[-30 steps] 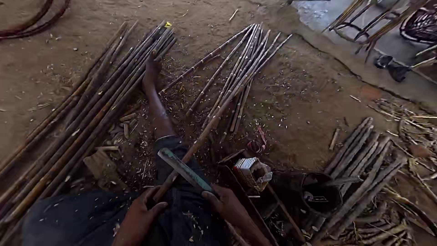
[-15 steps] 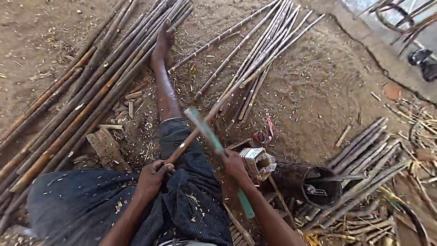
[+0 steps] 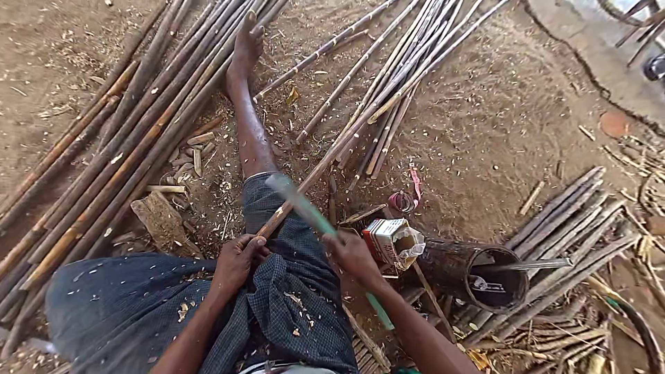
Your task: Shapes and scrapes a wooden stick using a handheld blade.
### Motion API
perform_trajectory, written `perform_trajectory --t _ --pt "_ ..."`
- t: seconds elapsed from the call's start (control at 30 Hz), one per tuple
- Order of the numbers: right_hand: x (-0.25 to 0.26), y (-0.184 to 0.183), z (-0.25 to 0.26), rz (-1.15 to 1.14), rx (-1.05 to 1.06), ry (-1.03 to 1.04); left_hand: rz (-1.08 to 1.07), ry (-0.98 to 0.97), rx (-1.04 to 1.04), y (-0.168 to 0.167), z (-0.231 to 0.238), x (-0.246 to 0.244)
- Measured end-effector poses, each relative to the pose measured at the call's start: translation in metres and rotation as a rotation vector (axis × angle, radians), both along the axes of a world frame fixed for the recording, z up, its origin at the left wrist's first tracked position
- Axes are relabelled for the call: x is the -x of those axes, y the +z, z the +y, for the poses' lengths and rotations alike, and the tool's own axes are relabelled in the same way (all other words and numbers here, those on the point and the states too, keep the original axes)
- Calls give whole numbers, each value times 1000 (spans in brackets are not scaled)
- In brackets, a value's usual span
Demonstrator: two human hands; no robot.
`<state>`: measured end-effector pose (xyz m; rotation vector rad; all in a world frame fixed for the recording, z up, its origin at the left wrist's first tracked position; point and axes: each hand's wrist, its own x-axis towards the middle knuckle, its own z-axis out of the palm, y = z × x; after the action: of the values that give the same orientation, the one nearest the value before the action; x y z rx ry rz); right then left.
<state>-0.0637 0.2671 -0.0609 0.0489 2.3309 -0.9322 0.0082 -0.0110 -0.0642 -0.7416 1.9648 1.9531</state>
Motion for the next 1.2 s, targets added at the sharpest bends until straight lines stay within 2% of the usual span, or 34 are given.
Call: perform_trajectory --t 0.03,0.07,0.17,0.2,0.3,0.33,0.4,0.43,0.53,0.57,0.63,0.67,0.77,0.8,0.9,1.03,1.13,1.2 --pt "4 -7 4 7 29 -134 2 -5 -6 -2 1 0" --pt "2 -10 4 27 37 -173 2 -6 -10 -4 2 -2" --pt "-15 -2 -8 84 -23 205 -13 24 -17 -5 1 -4" --pt "-13 1 -7 55 -16 195 -23 31 -21 -3 1 -5" --pt "2 -5 2 18 42 -138 -24 33 -45 -3 3 0" --pt "-1 -3 0 32 34 -125 -27 38 -56 -3 5 -2" --pt "-9 4 -8 42 -6 66 -22 42 -53 -4 5 -4" --pt "-9 4 -7 8 -3 77 -21 41 -46 -4 5 -7" --pt "5 -5 2 8 38 -130 11 14 2 -8 5 -2" --pt "0 -5 1 7 51 -107 13 8 18 -9 6 -3" --pt "-16 2 -6 42 -9 153 8 9 31 -10 5 -6" --pt "-16 4 -7 35 -38 204 0 10 34 -9 4 -6" --pt "-1 -6 2 2 58 -118 -10 26 7 -5 7 -2" --pt "-1 -7 1 17 73 -134 -17 39 -12 -6 8 -2" --pt "-15 0 -11 89 13 209 -67 77 -32 -4 9 -4" --pt "3 -5 -2 18 61 -103 -74 98 -99 -6 10 0" --pt "-10 4 -12 84 -10 180 -96 133 -121 -2 11 -3" --pt "1 2 -7 33 29 30 -94 123 -122 -2 8 0"
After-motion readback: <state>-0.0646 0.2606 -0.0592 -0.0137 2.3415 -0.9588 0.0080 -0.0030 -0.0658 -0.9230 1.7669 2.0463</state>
